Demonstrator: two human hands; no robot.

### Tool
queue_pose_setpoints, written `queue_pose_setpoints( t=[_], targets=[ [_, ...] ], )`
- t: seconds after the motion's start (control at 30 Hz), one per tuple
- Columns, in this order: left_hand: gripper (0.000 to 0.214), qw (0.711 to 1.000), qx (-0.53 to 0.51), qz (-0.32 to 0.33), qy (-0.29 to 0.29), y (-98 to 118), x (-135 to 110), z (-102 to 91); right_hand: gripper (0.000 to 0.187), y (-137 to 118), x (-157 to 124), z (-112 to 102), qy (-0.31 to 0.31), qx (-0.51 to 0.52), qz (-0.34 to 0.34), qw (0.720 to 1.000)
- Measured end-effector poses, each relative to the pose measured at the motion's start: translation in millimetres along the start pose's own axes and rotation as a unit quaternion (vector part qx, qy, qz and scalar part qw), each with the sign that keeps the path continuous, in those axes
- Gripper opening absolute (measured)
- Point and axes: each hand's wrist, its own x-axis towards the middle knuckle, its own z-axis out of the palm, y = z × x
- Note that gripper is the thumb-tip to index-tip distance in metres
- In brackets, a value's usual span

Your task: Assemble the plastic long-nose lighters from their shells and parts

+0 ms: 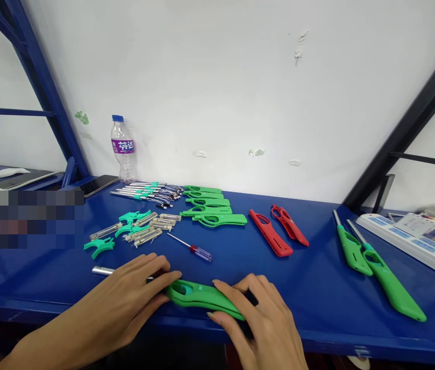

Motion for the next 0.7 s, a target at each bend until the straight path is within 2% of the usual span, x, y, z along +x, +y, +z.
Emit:
queue_pose_setpoints(
  t=[0.2, 0.7],
  targets=[
    [0.02, 1.0, 0.01, 0.027, -0.004, -1.6, 0.2, 5.8, 0.027, -0.8, 2.1, 0.8, 0.011, 0.008, -0.008, 1.0],
    [0.025, 0.995, -0.023, 0.061, 0.077, -1.1, 3.1, 6.4, 0.024, 1.9, 2.6, -0.6, 0.015, -0.022, -0.068, 0.997]
  ],
)
